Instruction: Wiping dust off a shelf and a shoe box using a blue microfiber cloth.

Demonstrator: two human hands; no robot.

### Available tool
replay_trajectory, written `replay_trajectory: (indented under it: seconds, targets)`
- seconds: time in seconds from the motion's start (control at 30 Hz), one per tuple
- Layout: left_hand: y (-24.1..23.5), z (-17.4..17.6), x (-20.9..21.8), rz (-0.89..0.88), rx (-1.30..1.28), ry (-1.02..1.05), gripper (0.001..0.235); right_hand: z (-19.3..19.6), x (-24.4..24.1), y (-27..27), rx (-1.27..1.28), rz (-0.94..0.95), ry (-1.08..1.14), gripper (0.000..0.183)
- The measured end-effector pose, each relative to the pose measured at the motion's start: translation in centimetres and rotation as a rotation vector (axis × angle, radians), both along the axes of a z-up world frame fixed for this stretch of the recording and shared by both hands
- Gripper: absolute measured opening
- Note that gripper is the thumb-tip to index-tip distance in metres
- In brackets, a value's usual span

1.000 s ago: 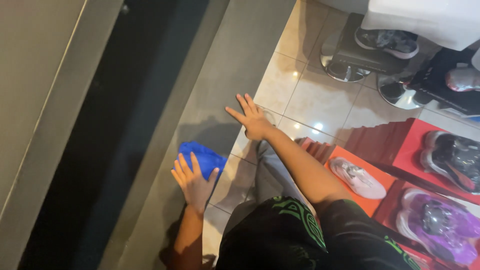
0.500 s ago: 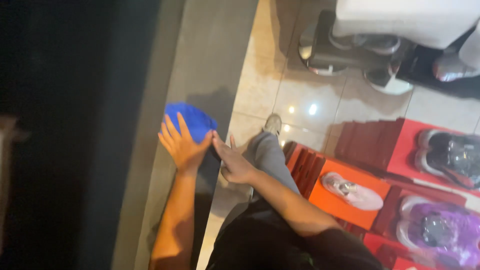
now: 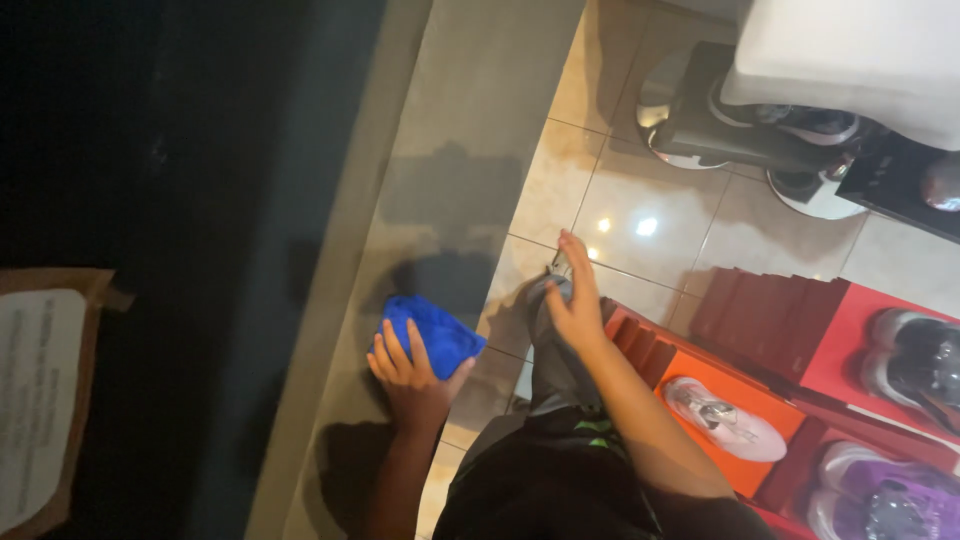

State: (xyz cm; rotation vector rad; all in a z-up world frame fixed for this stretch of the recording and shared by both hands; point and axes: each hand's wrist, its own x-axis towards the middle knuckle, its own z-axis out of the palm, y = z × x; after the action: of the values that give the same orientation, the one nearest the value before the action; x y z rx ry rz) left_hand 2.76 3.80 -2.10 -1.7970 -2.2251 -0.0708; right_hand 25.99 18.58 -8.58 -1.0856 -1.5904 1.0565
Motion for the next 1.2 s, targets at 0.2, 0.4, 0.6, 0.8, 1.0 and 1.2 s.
replay_trajectory:
  seconds: [0.2, 0.4, 0.6, 0.8, 1.0, 1.2]
  targets:
    - [10.1, 0.7, 1.7, -0.040, 0.075, -0.140, 0.111, 1.1, 0.6, 1.9, -0.036, -0.090, 0.046, 0.050]
    - [25.9, -2.5, 0.8, -0.053, 0.245, -0.105, 0.118, 0.6, -1.4, 4.3, -0.057, -0.002, 0.079, 0.048]
    - [37.1, -6.2, 0.0, -0.016, 0.362, -0.006, 0.111, 0.2, -0.9, 8.7, -0.060, -0.045, 0.051, 0.042]
    - [30.9, -0.8, 3.3, -0.180, 0.085, -0.078, 0.107, -1.0, 1.3, 13.6, -0.054, -0.040, 0.015, 0.041]
    - [31.8, -0.4, 6.1, -0.116, -0.068, -0.147, 0.108, -1.6, 2.5, 17.7, -0.088, -0.089, 0.029, 0.034]
    - [45.7, -5.1, 6.0, -0.180, 0.147, -0.110, 0.107, -1.9, 2.3, 20.7, -0.136, -0.126, 0.088, 0.037]
